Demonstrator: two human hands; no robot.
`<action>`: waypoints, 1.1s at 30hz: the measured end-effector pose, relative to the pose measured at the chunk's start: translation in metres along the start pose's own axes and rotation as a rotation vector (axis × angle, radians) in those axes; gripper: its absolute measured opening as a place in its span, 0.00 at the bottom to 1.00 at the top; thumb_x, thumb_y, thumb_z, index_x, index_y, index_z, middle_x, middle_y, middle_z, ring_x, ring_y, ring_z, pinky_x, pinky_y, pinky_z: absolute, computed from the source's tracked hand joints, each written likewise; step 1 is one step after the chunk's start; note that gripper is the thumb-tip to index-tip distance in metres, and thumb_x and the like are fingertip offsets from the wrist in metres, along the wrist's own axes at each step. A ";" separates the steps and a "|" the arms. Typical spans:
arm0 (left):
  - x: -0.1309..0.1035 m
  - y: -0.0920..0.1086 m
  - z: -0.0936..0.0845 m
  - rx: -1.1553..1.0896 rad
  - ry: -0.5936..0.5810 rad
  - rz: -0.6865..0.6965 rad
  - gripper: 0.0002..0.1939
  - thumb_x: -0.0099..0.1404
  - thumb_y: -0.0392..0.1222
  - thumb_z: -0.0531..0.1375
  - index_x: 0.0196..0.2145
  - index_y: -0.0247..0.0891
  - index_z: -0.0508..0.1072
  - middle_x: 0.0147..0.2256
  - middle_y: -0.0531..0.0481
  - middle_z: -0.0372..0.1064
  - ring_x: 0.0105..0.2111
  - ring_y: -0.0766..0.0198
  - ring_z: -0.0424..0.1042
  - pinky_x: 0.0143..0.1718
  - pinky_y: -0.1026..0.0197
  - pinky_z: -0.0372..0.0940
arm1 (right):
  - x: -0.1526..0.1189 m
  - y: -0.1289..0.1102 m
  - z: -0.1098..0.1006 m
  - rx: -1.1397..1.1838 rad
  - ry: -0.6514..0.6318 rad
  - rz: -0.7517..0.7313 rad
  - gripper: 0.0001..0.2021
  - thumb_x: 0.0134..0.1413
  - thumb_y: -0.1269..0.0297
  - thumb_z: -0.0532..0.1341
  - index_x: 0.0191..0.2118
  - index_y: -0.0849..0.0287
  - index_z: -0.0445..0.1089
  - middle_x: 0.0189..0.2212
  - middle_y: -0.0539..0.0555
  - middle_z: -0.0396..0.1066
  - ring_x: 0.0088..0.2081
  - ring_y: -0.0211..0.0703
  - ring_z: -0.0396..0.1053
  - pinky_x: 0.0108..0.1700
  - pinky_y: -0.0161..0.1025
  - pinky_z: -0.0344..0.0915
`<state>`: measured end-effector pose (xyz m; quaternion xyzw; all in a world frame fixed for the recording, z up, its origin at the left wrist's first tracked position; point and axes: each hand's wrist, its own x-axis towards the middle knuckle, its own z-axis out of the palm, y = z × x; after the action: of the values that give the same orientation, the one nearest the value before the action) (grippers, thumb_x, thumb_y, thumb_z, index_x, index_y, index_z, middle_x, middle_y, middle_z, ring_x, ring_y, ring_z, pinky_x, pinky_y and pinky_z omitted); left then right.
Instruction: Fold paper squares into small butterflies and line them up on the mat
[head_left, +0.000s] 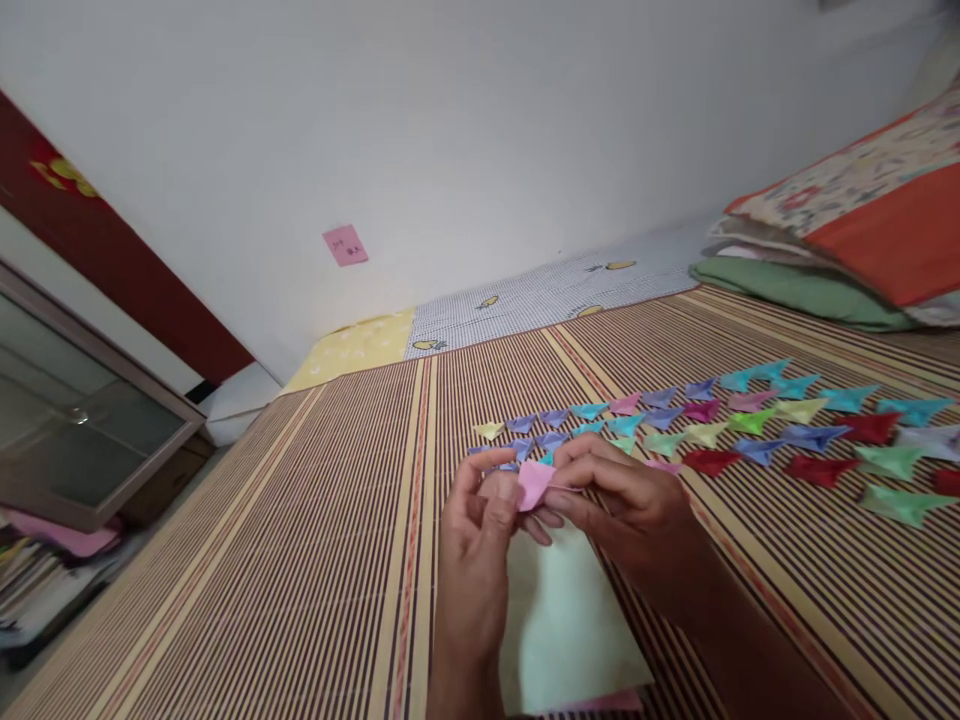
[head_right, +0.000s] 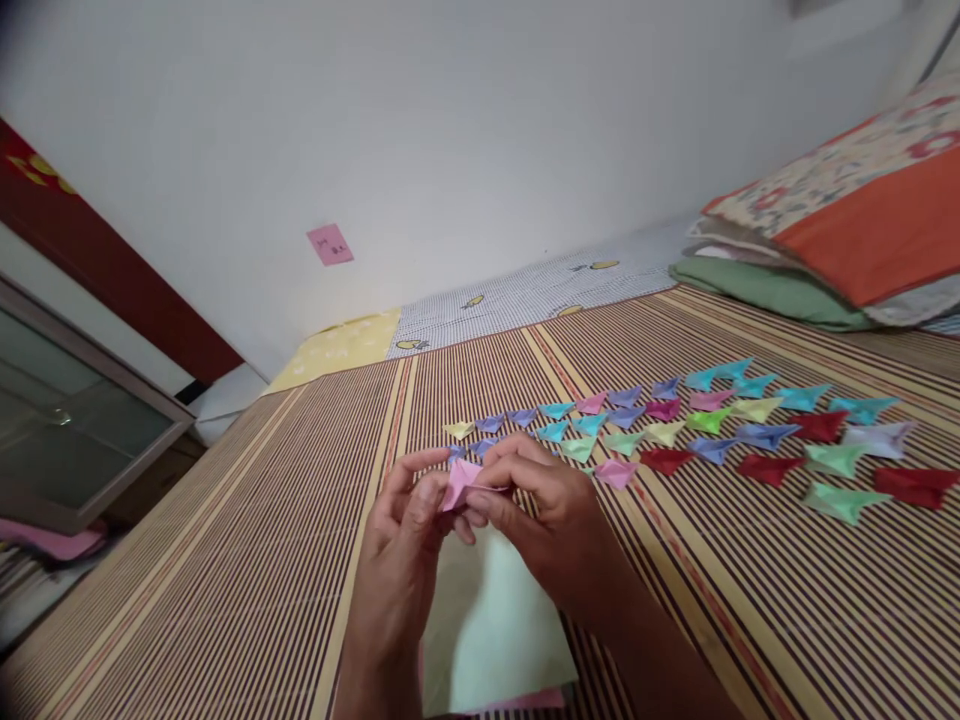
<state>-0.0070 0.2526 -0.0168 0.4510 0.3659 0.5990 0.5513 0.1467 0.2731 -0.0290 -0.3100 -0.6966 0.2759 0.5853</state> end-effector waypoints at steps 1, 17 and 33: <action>-0.001 0.001 0.002 -0.009 0.018 0.024 0.14 0.68 0.46 0.66 0.48 0.40 0.71 0.33 0.49 0.78 0.30 0.65 0.76 0.35 0.63 0.70 | 0.000 0.001 0.000 -0.001 0.021 0.003 0.07 0.64 0.69 0.65 0.32 0.55 0.76 0.34 0.51 0.72 0.40 0.43 0.72 0.41 0.39 0.67; -0.006 -0.017 0.012 0.394 0.259 0.235 0.15 0.65 0.41 0.69 0.50 0.48 0.82 0.49 0.46 0.80 0.49 0.55 0.78 0.53 0.53 0.72 | -0.001 0.003 0.002 -0.120 0.137 -0.036 0.03 0.63 0.71 0.65 0.37 0.56 0.75 0.37 0.52 0.75 0.41 0.42 0.74 0.42 0.39 0.70; -0.005 -0.023 0.021 0.124 0.349 0.282 0.21 0.61 0.36 0.71 0.52 0.46 0.78 0.51 0.47 0.78 0.51 0.57 0.79 0.52 0.59 0.73 | -0.002 0.007 -0.001 -0.032 0.093 -0.014 0.16 0.59 0.76 0.64 0.50 0.52 0.77 0.47 0.54 0.77 0.51 0.45 0.75 0.53 0.44 0.72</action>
<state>0.0201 0.2492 -0.0326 0.4203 0.4251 0.7154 0.3619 0.1491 0.2760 -0.0349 -0.3268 -0.6751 0.2459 0.6140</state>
